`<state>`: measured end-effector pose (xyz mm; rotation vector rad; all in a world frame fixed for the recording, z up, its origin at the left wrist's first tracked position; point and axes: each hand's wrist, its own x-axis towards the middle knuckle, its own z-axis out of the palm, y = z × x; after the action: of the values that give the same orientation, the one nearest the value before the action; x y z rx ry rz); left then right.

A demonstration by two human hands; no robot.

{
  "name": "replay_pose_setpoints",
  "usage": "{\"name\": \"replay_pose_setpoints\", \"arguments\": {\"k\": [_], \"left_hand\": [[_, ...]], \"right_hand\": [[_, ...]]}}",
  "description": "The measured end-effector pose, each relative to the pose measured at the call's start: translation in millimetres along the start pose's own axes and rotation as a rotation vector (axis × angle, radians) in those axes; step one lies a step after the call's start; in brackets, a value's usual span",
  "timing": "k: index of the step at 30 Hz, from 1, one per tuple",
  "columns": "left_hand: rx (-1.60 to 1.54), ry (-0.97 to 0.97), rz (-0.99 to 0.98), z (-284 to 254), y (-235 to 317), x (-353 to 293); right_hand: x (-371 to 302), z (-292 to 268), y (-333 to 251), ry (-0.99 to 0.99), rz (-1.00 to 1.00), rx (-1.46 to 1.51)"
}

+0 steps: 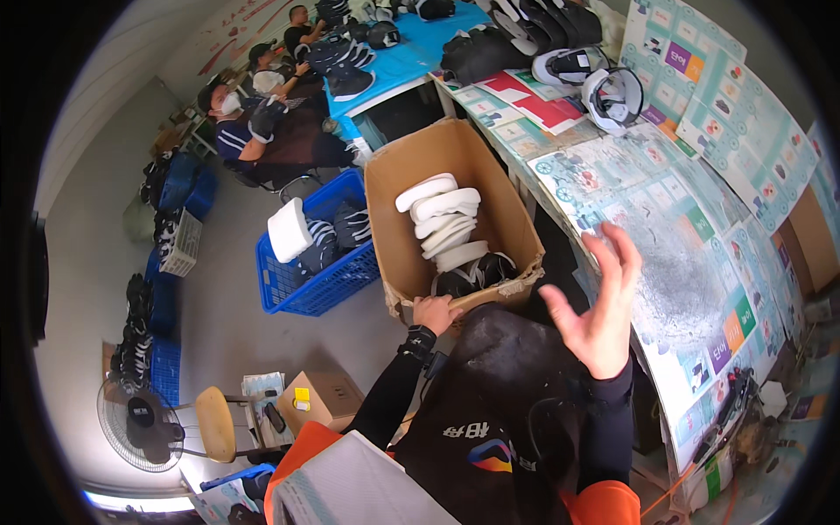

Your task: The person takes shoe components from a box, places them onto a work surface, and applies glue to the edges using a small applicator tool.

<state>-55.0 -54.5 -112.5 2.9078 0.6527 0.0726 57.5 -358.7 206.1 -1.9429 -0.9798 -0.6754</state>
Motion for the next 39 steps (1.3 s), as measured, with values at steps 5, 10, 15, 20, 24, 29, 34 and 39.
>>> {"name": "replay_pose_setpoints", "arguments": {"k": [5, 10, 15, 20, 24, 29, 34, 39], "left_hand": [[-0.006, 0.021, 0.003, -0.2, 2.7, -0.2], [-0.004, -0.009, 0.005, 0.5, 0.9, 1.4], [-0.002, 0.003, 0.013, 2.0, 1.3, 0.2], [0.018, -0.023, 0.015, 3.6, 0.1, -1.0], [0.02, -0.04, 0.01, 2.6, 2.6, 2.1], [0.032, -0.047, 0.005, -0.2, 5.6, 7.6], [0.038, -0.087, -0.026, -14.0, 1.7, 1.3], [-0.046, -0.027, 0.008, -4.7, 11.1, -1.5]], "right_hand": [[-14.9, 7.9, 24.8, -0.084, 0.136, -0.043], [-18.9, 5.1, 20.6, -0.135, 0.186, 0.004], [-24.8, -1.3, 17.2, -0.18, 0.161, -0.011], [-31.0, -5.0, 12.2, -0.219, 0.207, 0.037], [-38.7, 2.2, 17.2, -0.208, 0.195, 0.062], [-44.4, 7.0, 22.5, -0.253, 0.226, 0.075], [-41.3, 6.8, 16.4, -0.262, 0.198, 0.112], [-57.7, -2.7, 27.1, -0.335, 0.251, 0.088]]}}
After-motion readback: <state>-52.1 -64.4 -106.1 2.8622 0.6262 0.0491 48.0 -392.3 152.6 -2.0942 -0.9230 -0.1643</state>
